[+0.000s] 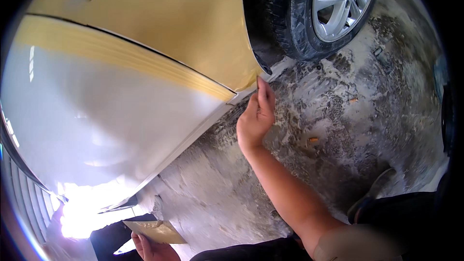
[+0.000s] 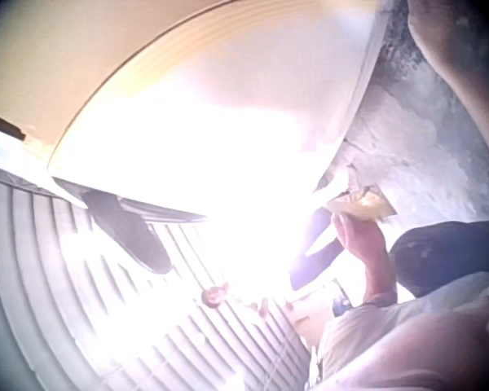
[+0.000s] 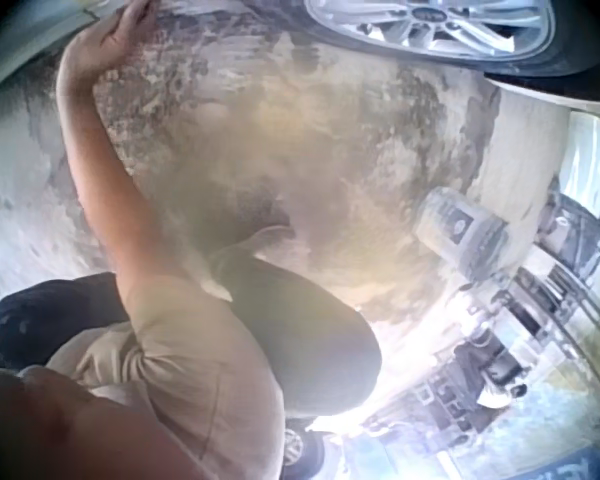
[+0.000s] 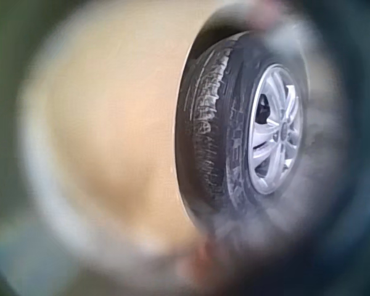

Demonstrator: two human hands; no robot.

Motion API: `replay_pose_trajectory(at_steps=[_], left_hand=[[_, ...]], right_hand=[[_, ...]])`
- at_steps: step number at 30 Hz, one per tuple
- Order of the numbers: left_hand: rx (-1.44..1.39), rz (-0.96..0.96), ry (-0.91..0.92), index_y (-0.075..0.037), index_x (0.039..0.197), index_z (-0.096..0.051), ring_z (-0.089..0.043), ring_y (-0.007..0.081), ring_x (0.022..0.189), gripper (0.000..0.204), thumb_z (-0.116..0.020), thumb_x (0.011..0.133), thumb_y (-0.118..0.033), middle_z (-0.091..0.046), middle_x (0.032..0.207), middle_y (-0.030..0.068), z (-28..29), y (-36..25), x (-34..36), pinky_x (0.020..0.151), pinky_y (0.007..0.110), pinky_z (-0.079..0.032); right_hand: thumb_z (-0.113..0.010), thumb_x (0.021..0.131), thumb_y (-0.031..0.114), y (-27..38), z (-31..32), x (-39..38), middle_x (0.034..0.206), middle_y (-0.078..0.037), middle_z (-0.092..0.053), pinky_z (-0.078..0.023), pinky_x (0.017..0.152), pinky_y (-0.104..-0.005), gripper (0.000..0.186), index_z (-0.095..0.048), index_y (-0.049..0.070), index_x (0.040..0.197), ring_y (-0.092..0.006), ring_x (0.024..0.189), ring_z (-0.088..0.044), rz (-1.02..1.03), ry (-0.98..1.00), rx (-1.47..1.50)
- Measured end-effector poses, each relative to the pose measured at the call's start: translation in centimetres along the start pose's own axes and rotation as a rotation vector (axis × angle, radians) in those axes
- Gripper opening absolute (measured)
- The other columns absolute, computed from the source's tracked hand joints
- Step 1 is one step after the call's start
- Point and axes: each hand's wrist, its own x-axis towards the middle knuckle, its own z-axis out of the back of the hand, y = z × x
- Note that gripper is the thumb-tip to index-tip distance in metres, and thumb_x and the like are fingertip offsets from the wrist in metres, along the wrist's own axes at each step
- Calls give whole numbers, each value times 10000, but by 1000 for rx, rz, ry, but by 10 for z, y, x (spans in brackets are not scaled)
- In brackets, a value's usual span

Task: The person applies a beige body filler to the front fender of a white car using a putty knife. They spread the filler over the surface and smooth it out with a sanding block, working around the wheel arch and door gap.

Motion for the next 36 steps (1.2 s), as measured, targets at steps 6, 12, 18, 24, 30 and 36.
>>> replay_pose_trajectory(at_steps=[6, 12, 18, 24, 30, 36], left_hand=[[-491, 163, -23, 76, 1262, -536, -602, 308, 1086, 341, -481, 1029, -167, -588, 1228, 203, -5, 1, -14, 934, 437, -500], [-1031, 340, 38, 32, 1317, -480, -557, 291, 1151, 372, -479, 1027, -201, -562, 1255, 174, -1, 0, -8, 1004, 424, -445], [-1166, 365, -26, -4, 1410, -405, -590, 249, 1164, 415, -458, 1025, -150, -551, 1312, 160, 6, 36, -19, 970, 422, -530], [-1193, 342, 38, -5, 1388, -411, -616, 233, 1113, 382, -448, 1029, -133, -585, 1264, 146, 2, 31, -18, 939, 412, -541], [-1086, 380, 62, 33, 1285, -497, -564, 270, 1126, 331, -483, 1026, -174, -575, 1214, 166, -2, 4, -9, 980, 406, -466], [-1004, 357, 25, 50, 1266, -501, -566, 262, 1098, 340, -477, 1029, -193, -574, 1182, 155, -2, -2, -12, 944, 396, -482]], right_hand=[[-491, 929, -96, -1, 7, -31, 1177, -134, -621, -448, 965, -320, 349, -652, 4, 1222, -253, 1092, -600, 32, 191, 11], [-505, 950, -15, 2, 54, -23, 1217, -109, -655, -443, 1002, -301, 346, -624, 2, 1275, -195, 1152, -596, -221, 192, 55], [-535, 925, 44, 5, 100, -1, 1191, -111, -658, -447, 979, -296, 360, -612, -28, 1269, -170, 1077, -609, -461, 182, 163], [-536, 931, 24, 19, 97, 17, 1200, -130, -657, -447, 991, -301, 371, -587, -51, 1291, -183, 1095, -610, -461, 158, 200], [-485, 981, -17, 28, 34, 15, 1290, -133, -613, -424, 1017, -288, 351, -572, -38, 1321, -184, 1174, -577, -100, 151, 124], [-488, 978, -29, 32, -7, 10, 1248, -128, -549, -420, 984, -296, 357, -578, -16, 1323, -208, 1146, -545, 50, 38, 15]])
